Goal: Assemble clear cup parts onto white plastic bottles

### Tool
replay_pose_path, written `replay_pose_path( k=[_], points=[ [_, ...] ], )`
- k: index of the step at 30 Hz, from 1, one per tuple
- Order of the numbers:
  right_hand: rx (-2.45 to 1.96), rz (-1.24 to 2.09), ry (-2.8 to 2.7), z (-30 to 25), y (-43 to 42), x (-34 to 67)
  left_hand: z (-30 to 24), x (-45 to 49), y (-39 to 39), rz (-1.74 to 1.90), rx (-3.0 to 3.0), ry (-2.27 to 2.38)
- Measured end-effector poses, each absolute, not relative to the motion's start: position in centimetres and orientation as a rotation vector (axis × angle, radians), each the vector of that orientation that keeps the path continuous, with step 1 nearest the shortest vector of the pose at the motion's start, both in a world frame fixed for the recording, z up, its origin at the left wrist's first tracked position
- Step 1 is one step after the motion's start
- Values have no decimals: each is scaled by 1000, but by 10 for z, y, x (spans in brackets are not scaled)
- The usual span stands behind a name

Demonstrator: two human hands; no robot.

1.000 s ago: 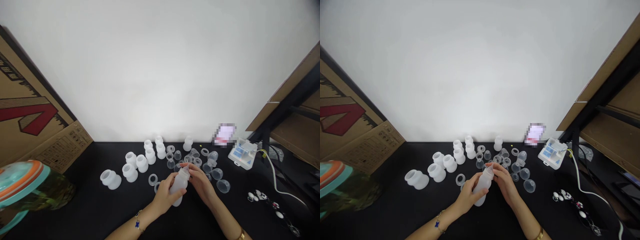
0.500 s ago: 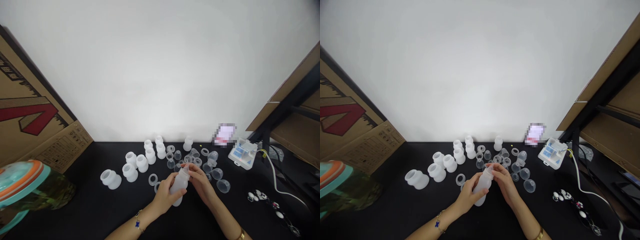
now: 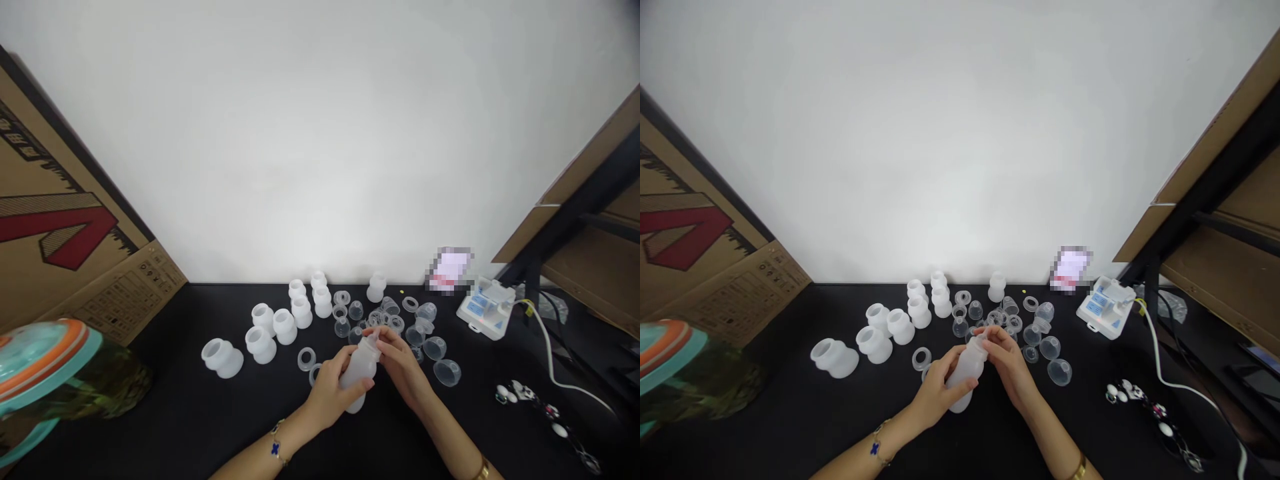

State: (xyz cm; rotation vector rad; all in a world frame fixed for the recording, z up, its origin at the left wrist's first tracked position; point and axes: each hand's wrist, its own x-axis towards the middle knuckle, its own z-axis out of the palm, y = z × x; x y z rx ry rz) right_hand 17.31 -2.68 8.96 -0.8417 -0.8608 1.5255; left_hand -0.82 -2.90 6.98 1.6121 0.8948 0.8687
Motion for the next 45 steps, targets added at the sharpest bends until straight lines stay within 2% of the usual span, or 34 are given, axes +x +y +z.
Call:
replay_pose_path(
  k=[45],
  points=[
    [-867,1528,-879,93,-27,174,71,-8,-29,855,1644,926]
  ],
)
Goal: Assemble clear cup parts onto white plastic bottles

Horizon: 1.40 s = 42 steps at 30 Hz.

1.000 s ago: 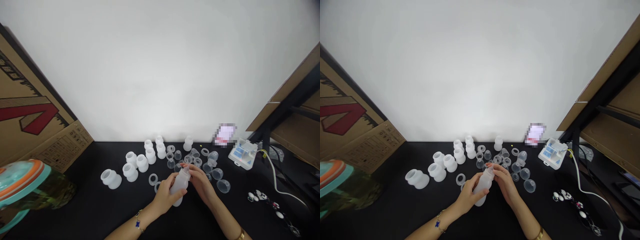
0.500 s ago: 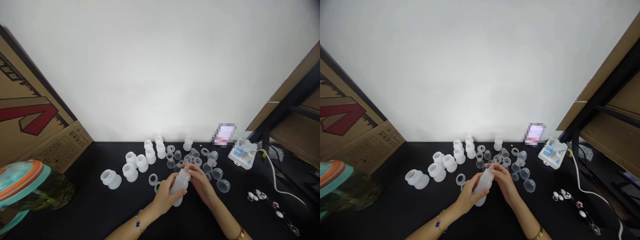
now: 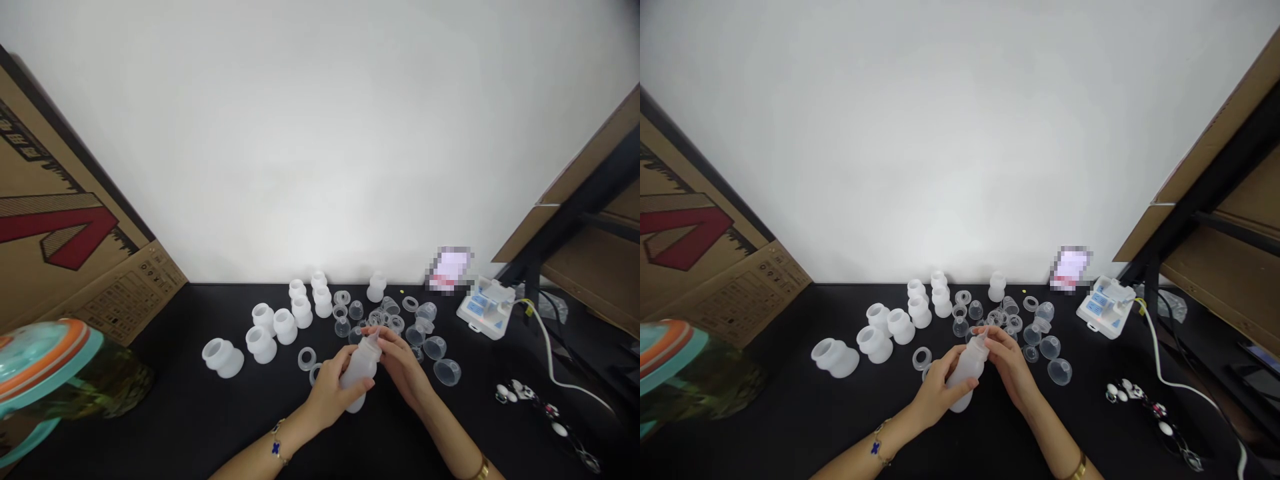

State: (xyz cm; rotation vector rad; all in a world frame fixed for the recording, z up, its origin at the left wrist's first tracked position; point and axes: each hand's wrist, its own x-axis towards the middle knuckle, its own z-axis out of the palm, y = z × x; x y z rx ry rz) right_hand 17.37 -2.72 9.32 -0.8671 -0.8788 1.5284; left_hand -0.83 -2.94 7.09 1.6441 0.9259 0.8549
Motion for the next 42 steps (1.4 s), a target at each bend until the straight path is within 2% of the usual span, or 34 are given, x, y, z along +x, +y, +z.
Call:
replay_pose_path(
  k=[42],
  points=[
    [-904,1527,-882,94,-26,175,75,-8,-30,861,1616,903]
  ],
)
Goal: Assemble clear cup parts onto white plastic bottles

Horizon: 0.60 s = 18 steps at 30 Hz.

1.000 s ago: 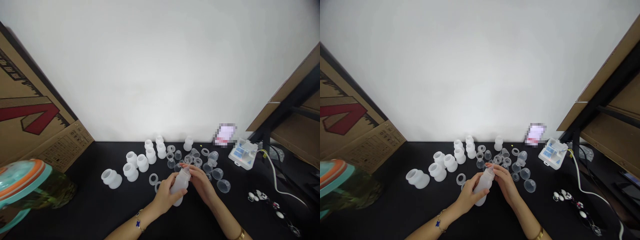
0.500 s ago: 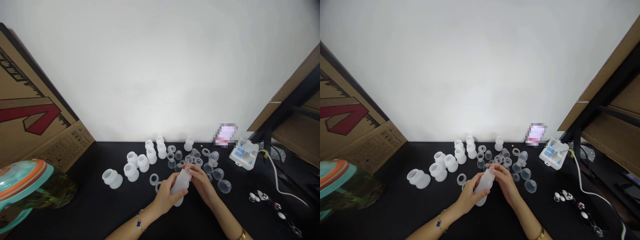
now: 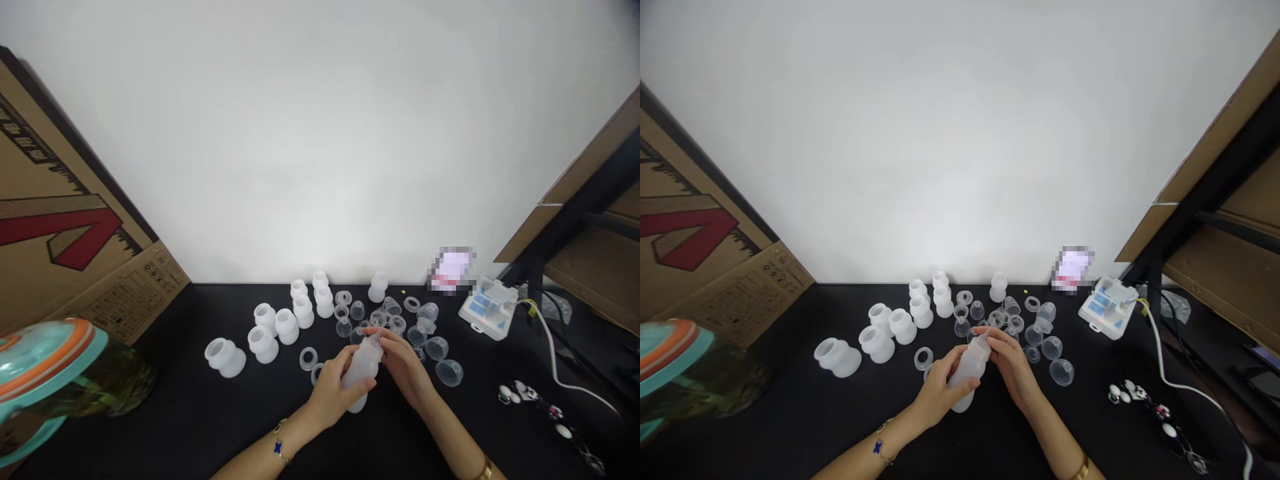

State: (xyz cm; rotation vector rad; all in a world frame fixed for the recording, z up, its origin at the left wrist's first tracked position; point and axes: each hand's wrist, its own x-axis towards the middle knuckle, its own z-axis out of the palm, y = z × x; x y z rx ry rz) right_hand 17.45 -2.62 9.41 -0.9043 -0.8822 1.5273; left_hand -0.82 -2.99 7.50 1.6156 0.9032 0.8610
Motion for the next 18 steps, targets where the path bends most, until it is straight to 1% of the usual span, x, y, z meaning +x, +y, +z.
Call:
replay_pose_path(
  k=[18],
  points=[
    [-874,1519,-870,89,-26,174,75,-8,-29,867,1635,910]
  ],
)
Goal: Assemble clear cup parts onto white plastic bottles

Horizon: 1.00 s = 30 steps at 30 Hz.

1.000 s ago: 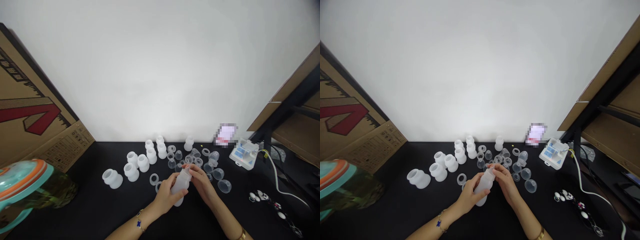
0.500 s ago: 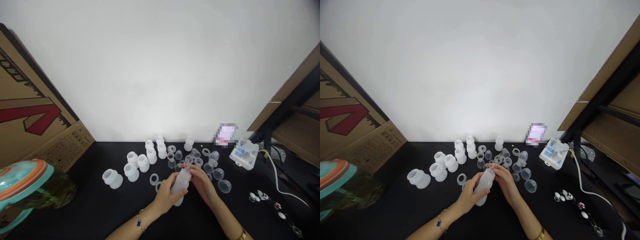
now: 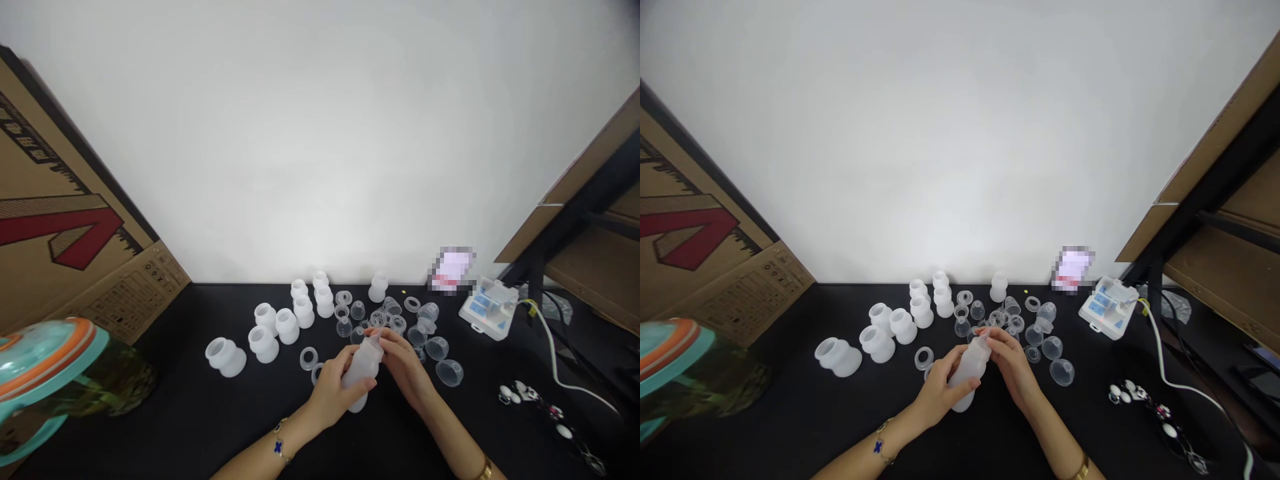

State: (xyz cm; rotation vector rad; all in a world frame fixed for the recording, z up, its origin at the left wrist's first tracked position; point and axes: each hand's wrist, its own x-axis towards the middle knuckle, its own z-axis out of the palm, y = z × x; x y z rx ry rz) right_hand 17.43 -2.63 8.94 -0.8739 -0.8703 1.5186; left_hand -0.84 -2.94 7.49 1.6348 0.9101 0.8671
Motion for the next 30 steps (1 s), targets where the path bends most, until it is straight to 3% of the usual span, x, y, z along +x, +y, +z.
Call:
replay_pose_path(
  k=[30],
  points=[
    [-849,1532,-868,86,-25,175,72,-8,-30,875,1627,883]
  ],
)
